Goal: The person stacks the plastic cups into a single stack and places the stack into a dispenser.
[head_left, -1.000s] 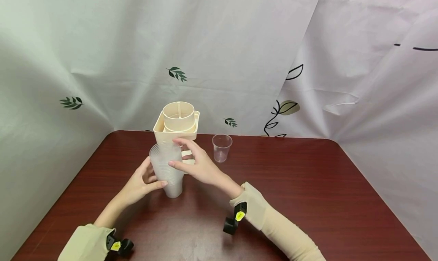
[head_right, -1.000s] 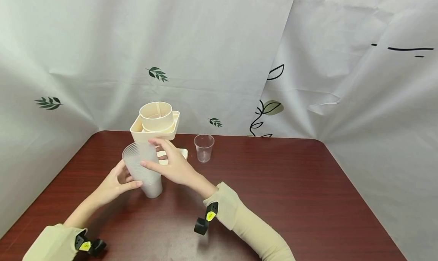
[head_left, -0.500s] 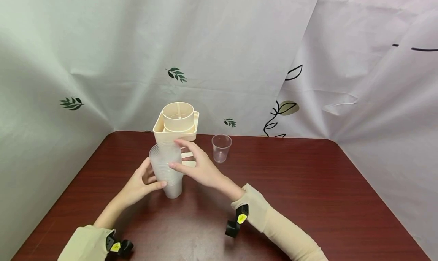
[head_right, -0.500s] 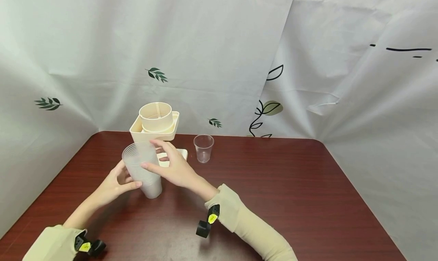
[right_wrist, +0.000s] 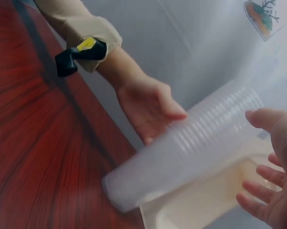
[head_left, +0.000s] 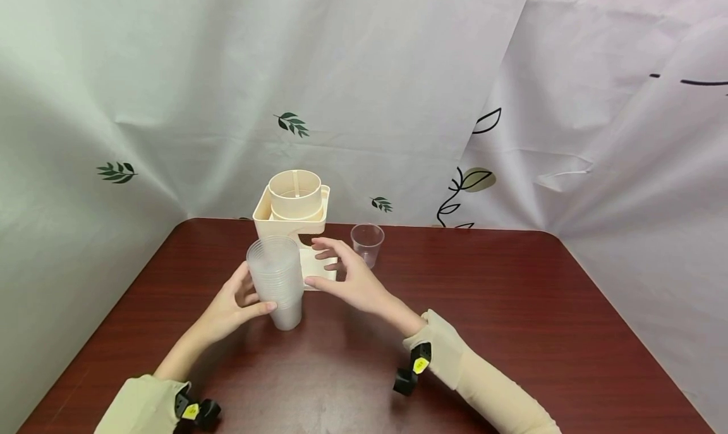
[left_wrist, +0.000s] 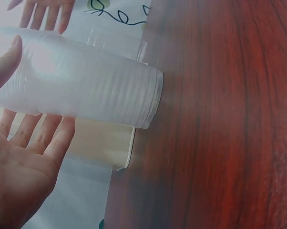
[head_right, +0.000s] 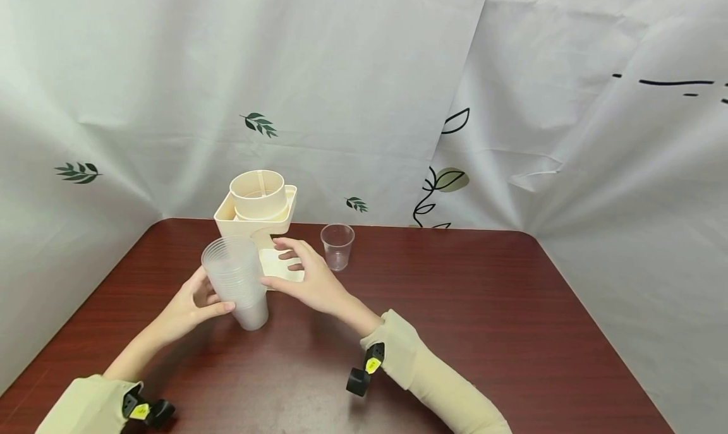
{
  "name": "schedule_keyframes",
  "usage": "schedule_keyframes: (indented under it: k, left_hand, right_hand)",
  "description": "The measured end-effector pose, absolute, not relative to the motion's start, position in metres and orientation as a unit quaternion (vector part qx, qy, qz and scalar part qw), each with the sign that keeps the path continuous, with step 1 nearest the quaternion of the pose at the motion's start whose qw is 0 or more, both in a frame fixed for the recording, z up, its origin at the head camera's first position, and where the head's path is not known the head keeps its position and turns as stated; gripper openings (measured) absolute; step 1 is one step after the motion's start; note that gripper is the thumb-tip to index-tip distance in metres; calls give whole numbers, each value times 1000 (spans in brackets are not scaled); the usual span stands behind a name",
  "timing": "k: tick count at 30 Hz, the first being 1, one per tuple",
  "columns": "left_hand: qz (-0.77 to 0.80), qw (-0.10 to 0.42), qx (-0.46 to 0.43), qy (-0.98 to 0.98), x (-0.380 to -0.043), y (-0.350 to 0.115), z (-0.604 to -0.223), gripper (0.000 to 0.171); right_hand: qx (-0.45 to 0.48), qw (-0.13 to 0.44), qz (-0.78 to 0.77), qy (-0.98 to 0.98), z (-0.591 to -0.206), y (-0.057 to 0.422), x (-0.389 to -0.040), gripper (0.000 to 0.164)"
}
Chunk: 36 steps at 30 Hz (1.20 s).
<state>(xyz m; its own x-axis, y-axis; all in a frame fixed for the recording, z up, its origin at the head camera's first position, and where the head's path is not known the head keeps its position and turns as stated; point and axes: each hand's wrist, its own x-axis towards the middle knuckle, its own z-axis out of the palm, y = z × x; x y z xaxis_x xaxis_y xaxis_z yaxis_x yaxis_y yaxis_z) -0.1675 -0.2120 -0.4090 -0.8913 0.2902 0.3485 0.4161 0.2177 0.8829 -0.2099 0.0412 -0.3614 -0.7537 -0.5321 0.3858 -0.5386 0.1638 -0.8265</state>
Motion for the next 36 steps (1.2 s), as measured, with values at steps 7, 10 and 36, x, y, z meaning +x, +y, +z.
schedule_keyframes:
  k: [7, 10, 36]
  left_hand:
    - [-584, 57, -231, -776, -167, -213, -409, 84]
    - [-585, 56, -229, -776, -167, -213, -409, 83]
    - [-584, 45, -228, -778, -168, -213, -408, 81]
  right_hand:
    - [330, 0, 545, -771, -370, 57, -214, 58]
    - [321, 1, 538, -779, -376, 65, -217, 58]
    - [223, 166, 548, -789, -373, 114, -229, 52]
